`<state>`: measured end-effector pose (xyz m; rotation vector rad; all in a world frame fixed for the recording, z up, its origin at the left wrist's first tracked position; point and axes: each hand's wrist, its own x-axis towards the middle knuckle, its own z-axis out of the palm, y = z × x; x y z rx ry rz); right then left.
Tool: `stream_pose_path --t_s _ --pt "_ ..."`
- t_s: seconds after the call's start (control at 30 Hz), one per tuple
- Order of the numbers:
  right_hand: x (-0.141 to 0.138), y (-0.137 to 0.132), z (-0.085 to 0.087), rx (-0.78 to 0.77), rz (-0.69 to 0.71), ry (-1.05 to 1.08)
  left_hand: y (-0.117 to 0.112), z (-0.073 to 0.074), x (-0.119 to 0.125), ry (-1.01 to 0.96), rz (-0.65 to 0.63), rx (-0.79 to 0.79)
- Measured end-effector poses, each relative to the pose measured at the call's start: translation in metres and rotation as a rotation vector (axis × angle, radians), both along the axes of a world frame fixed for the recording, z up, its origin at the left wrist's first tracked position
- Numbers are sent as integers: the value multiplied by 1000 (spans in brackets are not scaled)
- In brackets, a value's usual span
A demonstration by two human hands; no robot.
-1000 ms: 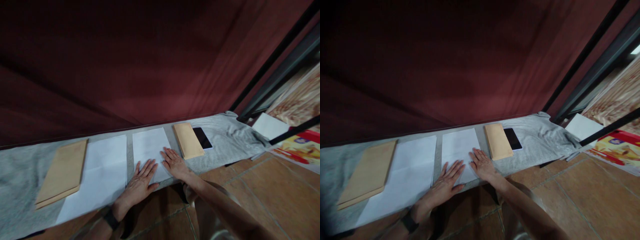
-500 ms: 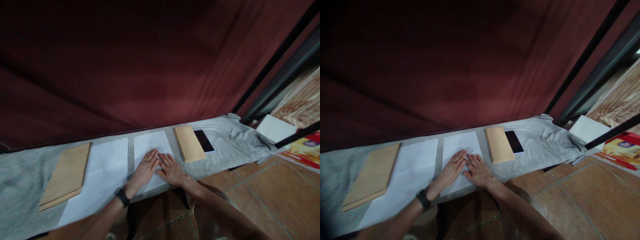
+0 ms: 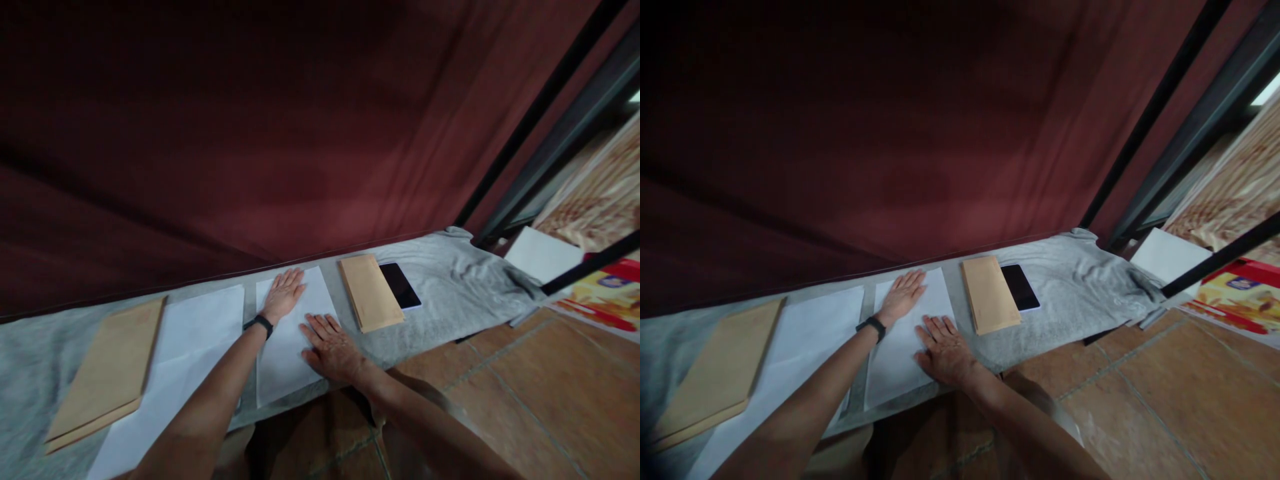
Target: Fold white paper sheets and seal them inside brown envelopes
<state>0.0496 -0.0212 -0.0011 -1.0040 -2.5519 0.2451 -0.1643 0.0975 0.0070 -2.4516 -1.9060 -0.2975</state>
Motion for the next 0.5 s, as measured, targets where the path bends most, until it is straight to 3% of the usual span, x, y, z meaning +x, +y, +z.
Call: stream_pose_path --t_s 0.23,0.4,0.5 --pt "0 0 2 -28 -1 15 8 0 -3 -3 130 -76" --pt "-1 0 1 -45 -5 9 9 2 28 1 3 -131" --pt "-2 1 0 -52 -6 1 11 2 44 31 -2 -114"
